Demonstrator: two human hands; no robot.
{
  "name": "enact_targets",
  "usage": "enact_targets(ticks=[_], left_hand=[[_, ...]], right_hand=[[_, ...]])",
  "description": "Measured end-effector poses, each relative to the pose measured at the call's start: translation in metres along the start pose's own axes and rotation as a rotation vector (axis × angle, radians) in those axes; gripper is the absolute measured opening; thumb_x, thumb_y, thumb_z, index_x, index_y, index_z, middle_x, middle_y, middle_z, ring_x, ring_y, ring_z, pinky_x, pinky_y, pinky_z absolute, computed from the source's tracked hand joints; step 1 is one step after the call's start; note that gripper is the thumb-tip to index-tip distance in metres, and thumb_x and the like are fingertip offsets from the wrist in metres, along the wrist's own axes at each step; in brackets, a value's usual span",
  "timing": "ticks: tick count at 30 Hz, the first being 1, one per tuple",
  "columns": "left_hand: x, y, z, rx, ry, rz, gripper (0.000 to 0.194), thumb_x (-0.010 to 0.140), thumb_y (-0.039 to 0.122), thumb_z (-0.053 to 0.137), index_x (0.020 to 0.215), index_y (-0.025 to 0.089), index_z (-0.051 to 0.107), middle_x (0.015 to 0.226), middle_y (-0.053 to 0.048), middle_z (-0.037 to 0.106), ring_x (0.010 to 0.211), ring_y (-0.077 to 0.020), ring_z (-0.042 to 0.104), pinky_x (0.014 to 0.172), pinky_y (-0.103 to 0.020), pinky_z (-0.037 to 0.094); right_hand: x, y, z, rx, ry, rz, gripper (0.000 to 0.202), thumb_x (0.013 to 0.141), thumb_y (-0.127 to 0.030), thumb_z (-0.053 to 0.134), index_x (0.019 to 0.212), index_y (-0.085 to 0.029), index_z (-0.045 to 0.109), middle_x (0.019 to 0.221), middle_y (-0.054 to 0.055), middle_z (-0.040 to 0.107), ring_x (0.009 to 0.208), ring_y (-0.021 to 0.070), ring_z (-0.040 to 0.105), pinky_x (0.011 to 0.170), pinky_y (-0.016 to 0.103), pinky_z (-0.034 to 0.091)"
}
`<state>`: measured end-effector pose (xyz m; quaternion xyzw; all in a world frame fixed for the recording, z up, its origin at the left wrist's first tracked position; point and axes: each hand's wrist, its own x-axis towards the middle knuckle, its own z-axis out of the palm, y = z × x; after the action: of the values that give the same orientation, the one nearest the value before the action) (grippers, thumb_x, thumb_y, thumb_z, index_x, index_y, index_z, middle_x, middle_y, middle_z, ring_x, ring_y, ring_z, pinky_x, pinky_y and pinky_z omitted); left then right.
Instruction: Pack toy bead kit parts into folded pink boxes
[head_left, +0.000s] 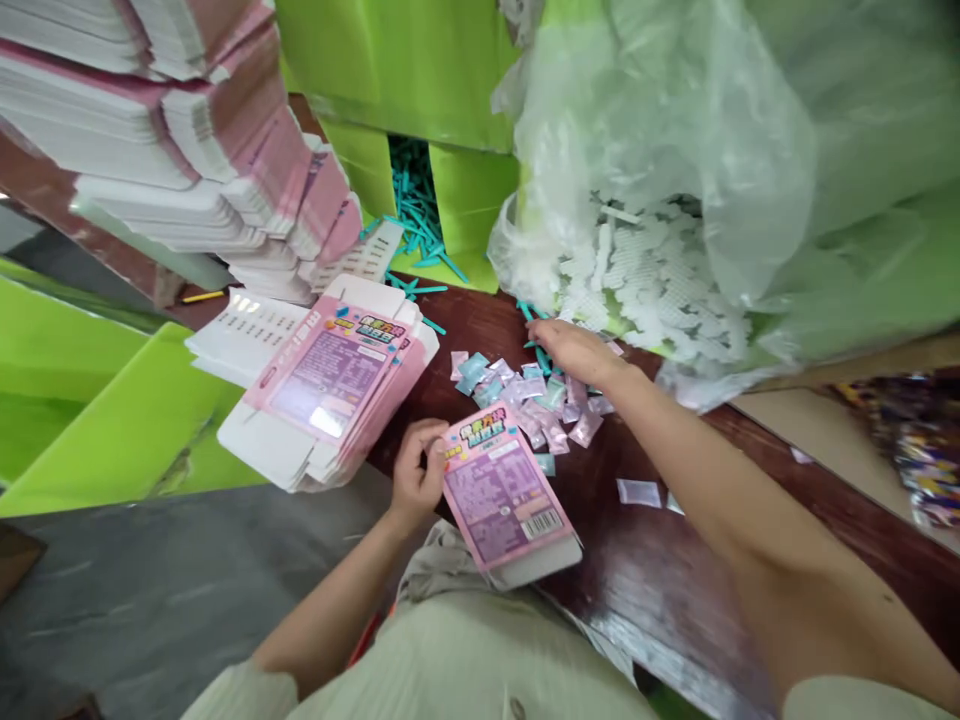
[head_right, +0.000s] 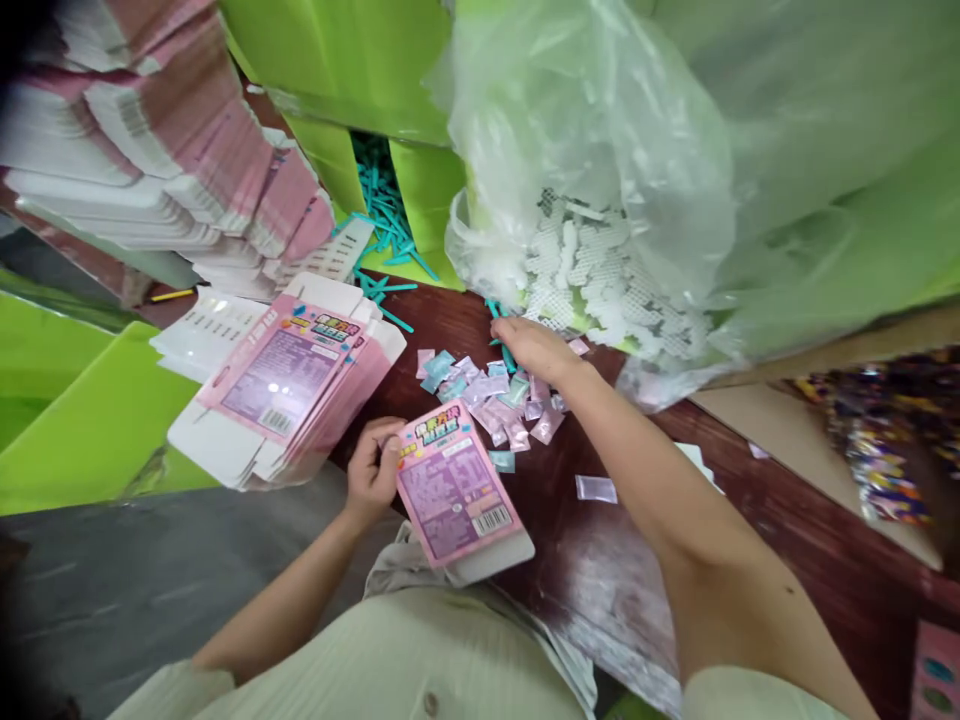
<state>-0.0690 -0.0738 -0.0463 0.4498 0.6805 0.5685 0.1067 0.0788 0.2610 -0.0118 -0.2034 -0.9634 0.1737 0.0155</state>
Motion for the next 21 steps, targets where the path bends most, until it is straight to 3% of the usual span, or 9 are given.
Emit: enact_targets(ticks=[5, 8, 9, 11, 13, 14, 17, 19, 21], left_hand=[[-0.012, 0.009, 0.002, 0.032, 0.117, -0.223, 0.033, 0.109, 0.048, 0.055, 0.119, 0.018, 0.067, 0.117, -0.011, 0.071, 0.108, -0.0226, 0.069, 0.098, -0.038, 0.056], [-0.032, 0.025, -0.001, 0.127, 0.053, -0.276, 0.037, 0.11, 0.047, 0.053, 0.132, 0.019, 0.06, 0.129, -0.015, 0.068, 0.117, -0.025, 0.068, 0.102, -0.042, 0.056], [-0.038, 0.031, -0.003, 0.195, 0.002, -0.226, 0.043, 0.108, 0.047, 0.055, 0.141, 0.018, 0.056, 0.14, -0.019, 0.063, 0.13, -0.0286, 0.064, 0.109, -0.047, 0.053], [-0.042, 0.042, -0.007, 0.367, -0.13, -0.046, 0.065, 0.104, 0.048, 0.064, 0.158, 0.018, 0.043, 0.164, -0.026, 0.043, 0.157, -0.0379, 0.042, 0.125, -0.06, 0.038], [-0.034, 0.053, -0.009, 0.499, -0.351, 0.162, 0.088, 0.098, 0.054, 0.071, 0.168, 0.019, 0.03, 0.175, -0.026, 0.028, 0.167, -0.0432, 0.02, 0.132, -0.068, 0.023], [-0.025, 0.057, -0.007, 0.532, -0.484, 0.257, 0.094, 0.097, 0.058, 0.072, 0.17, 0.02, 0.028, 0.176, -0.026, 0.027, 0.168, -0.044, 0.017, 0.133, -0.069, 0.02], [0.012, 0.066, 0.01, 0.578, -0.817, 0.449, 0.103, 0.09, 0.072, 0.073, 0.17, 0.02, 0.035, 0.178, -0.024, 0.029, 0.168, -0.0448, 0.019, 0.135, -0.068, 0.016], [0.033, 0.067, 0.027, 0.607, -0.934, 0.489, 0.116, 0.081, 0.082, 0.075, 0.17, 0.018, 0.035, 0.177, -0.024, 0.031, 0.167, -0.0469, 0.021, 0.134, -0.07, 0.012], [0.047, 0.065, 0.041, 0.623, -1.002, 0.497, 0.126, 0.075, 0.087, 0.077, 0.17, 0.017, 0.034, 0.171, -0.025, 0.042, 0.165, -0.0477, 0.025, 0.133, -0.071, 0.011]], right_hand=[[-0.048, -0.009, -0.011, -0.026, 0.122, 0.162, 0.029, 0.11, -0.03, 0.047, 0.125, -0.017, 0.068, 0.128, 0.014, 0.073, 0.119, 0.0274, 0.067, 0.106, 0.039, 0.051], [-0.05, -0.023, -0.011, -0.036, 0.167, 0.208, 0.033, 0.11, -0.035, 0.048, 0.126, -0.014, 0.068, 0.125, 0.018, 0.073, 0.121, 0.0298, 0.064, 0.108, 0.041, 0.048], [-0.047, -0.029, -0.008, -0.039, 0.167, 0.218, 0.033, 0.109, -0.036, 0.05, 0.126, -0.014, 0.069, 0.125, 0.018, 0.072, 0.123, 0.0309, 0.063, 0.109, 0.042, 0.048], [-0.037, -0.042, -0.001, -0.05, 0.147, 0.242, 0.032, 0.105, -0.035, 0.058, 0.125, -0.015, 0.072, 0.126, 0.019, 0.073, 0.126, 0.034, 0.061, 0.11, 0.046, 0.046], [-0.026, -0.056, 0.006, -0.063, 0.118, 0.277, 0.028, 0.102, -0.029, 0.06, 0.123, -0.016, 0.074, 0.126, 0.02, 0.074, 0.127, 0.0368, 0.06, 0.109, 0.05, 0.045], [-0.021, -0.063, 0.007, -0.069, 0.108, 0.292, 0.028, 0.101, -0.025, 0.058, 0.122, -0.016, 0.075, 0.127, 0.021, 0.074, 0.127, 0.037, 0.06, 0.109, 0.052, 0.045], [-0.018, -0.076, 0.003, -0.077, 0.104, 0.306, 0.031, 0.103, -0.02, 0.05, 0.124, -0.017, 0.073, 0.128, 0.018, 0.074, 0.127, 0.0328, 0.062, 0.116, 0.05, 0.039], [-0.027, -0.073, -0.011, -0.084, 0.128, 0.326, 0.033, 0.107, -0.022, 0.043, 0.126, -0.016, 0.07, 0.124, 0.017, 0.075, 0.123, 0.03, 0.064, 0.116, 0.046, 0.038], [-0.044, -0.058, -0.031, -0.1, 0.174, 0.403, 0.039, 0.108, -0.021, 0.034, 0.13, -0.012, 0.065, 0.122, 0.021, 0.073, 0.117, 0.0319, 0.066, 0.108, 0.046, 0.043]])
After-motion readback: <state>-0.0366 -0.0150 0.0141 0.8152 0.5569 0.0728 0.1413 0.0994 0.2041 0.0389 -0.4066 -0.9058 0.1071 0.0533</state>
